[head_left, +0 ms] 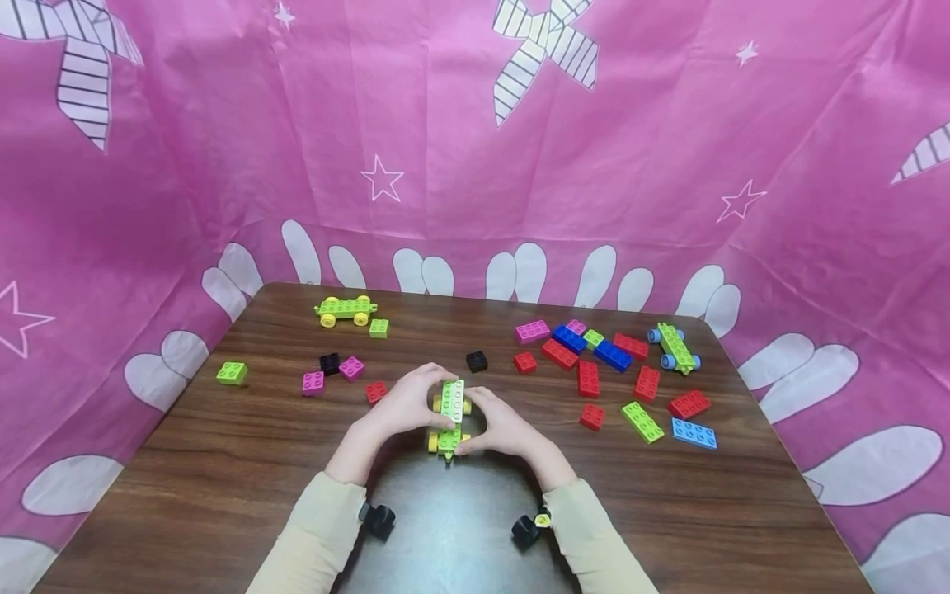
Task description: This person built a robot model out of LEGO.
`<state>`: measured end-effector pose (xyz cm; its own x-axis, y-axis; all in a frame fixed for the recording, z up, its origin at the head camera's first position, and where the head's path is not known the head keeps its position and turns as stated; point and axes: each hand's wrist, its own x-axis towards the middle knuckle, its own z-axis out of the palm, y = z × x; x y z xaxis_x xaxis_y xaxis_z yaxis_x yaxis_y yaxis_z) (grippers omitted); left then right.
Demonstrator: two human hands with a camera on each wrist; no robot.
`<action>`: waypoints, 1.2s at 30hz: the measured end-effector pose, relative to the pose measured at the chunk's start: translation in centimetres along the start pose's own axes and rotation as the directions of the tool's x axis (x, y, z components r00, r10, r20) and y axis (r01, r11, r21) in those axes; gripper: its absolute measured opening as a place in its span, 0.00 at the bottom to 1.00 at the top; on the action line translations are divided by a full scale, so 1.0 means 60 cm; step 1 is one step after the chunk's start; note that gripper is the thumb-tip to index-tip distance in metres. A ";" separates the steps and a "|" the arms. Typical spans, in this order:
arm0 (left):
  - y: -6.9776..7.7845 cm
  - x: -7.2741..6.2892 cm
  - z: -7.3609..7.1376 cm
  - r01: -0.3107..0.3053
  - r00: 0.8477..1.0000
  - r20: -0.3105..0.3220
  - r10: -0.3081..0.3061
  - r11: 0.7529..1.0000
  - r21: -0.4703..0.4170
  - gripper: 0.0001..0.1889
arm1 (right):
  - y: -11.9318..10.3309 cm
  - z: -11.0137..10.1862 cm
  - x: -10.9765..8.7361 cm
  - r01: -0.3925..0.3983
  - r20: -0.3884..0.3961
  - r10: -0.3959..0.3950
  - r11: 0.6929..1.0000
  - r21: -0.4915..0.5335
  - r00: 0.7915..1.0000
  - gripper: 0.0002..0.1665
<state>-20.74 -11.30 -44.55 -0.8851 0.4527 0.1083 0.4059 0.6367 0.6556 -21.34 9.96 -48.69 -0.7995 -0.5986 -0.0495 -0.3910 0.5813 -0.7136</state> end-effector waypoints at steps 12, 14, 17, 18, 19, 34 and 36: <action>-0.008 0.001 0.002 0.015 0.999 0.035 -0.014 0.999 -0.037 0.35 | 0.001 0.002 -0.001 -0.008 -0.006 0.008 1.000 -0.004 1.000 0.56; -0.007 0.001 0.002 0.021 0.999 0.043 -0.019 0.999 -0.048 0.35 | 0.001 0.002 -0.002 -0.005 -0.007 0.005 1.000 0.001 1.000 0.56; -0.005 0.001 0.001 0.031 0.998 0.051 -0.028 0.998 -0.055 0.35 | 0.000 0.002 -0.001 0.000 -0.007 0.000 1.000 0.005 1.000 0.56; -0.005 0.002 0.000 0.034 0.998 0.053 -0.031 0.998 -0.056 0.35 | 0.000 0.002 -0.001 0.000 -0.007 0.000 1.000 0.003 1.000 0.56; -0.004 0.001 0.000 0.036 0.998 0.055 -0.033 0.998 -0.055 0.35 | 0.000 0.001 -0.001 0.002 -0.006 -0.002 1.000 0.004 1.000 0.55; -0.002 0.005 -0.003 0.066 0.994 0.087 -0.062 0.997 -0.047 0.34 | 0.001 0.001 -0.001 0.002 -0.004 -0.002 1.000 0.001 1.000 0.55; -0.001 0.006 -0.002 0.061 0.995 0.083 -0.058 0.998 -0.034 0.33 | 0.000 0.001 -0.002 0.001 -0.005 -0.001 1.000 0.005 1.000 0.55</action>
<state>-21.10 -11.29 -44.46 -0.8853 0.4649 0.0077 0.3431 0.6418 0.6858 -21.23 9.99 -48.73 -0.8012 -0.5966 -0.0457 -0.3895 0.5780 -0.7171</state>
